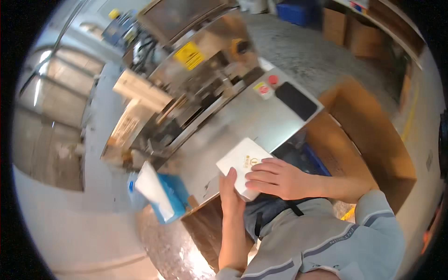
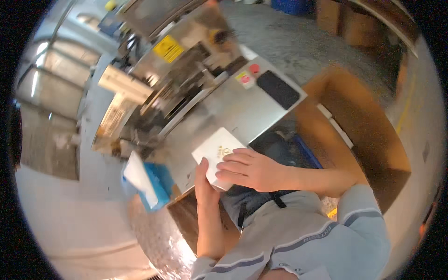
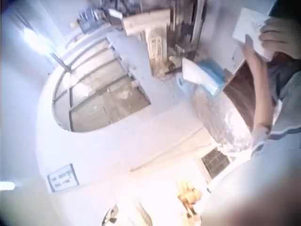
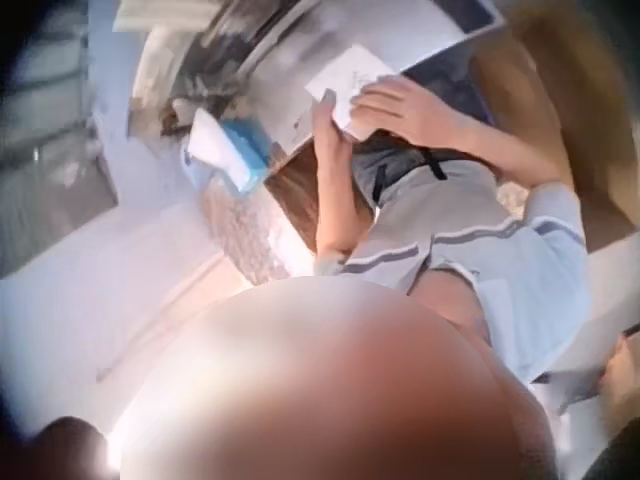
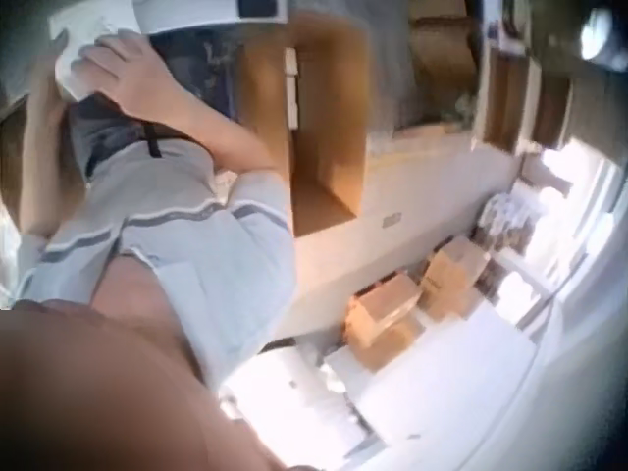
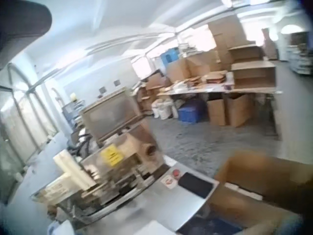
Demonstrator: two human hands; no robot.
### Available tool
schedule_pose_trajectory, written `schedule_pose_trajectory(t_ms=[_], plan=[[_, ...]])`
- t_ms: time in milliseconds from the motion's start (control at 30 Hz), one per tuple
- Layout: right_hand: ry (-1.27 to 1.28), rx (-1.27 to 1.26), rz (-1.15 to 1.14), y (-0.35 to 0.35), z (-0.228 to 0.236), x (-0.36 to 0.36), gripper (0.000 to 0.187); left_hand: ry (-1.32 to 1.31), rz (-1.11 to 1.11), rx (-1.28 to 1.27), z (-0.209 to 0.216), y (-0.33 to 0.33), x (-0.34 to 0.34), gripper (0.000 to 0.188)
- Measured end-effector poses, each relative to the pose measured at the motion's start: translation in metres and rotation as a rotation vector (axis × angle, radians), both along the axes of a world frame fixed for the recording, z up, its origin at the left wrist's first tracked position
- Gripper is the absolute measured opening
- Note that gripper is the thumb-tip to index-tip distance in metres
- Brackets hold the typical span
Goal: Wrapping small white boxes with plastic film using a machine and placing them into a shipping box.
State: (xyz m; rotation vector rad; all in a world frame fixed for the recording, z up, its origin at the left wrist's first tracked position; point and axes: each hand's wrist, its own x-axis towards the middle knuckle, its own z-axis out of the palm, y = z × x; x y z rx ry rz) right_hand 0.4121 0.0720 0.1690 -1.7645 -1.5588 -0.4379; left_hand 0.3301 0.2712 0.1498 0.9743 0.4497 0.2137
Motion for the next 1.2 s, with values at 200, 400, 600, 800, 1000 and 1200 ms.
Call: schedule_pose_trajectory(t_ms=[200, 400, 600, 800, 1000, 1200], plan=[[1.452, 0.499, 0.137, -0.109, -0.029, 0.021, 0.088, -0.140, -0.356, 0.222, 0.026, -0.085, 0.060, 0.072], [1.307, 0.294, -0.400, -0.222, -0.037, 0.031, 0.071, -0.195, -0.691, 0.722, 0.028, -0.160, 0.098, 0.093], [1.230, 0.145, -1.105, -0.375, -0.103, 0.019, 0.073, 0.056, -0.200, 1.709, -0.058, -0.059, 0.134, 0.073], [1.815, 0.500, -1.491, -0.445, -0.330, -0.032, 0.061, 0.215, -0.260, 2.065, -0.086, -0.045, 0.140, 0.061], [1.800, 0.414, -1.800, -0.544, -0.551, -0.140, 0.061, 0.172, -0.301, 1.973, -0.068, -0.084, 0.149, 0.055], [2.280, 0.596, -1.615, -0.469, -0.544, -0.049, 0.057, 0.056, -0.227, 2.030, -0.053, -0.094, 0.143, 0.059]])
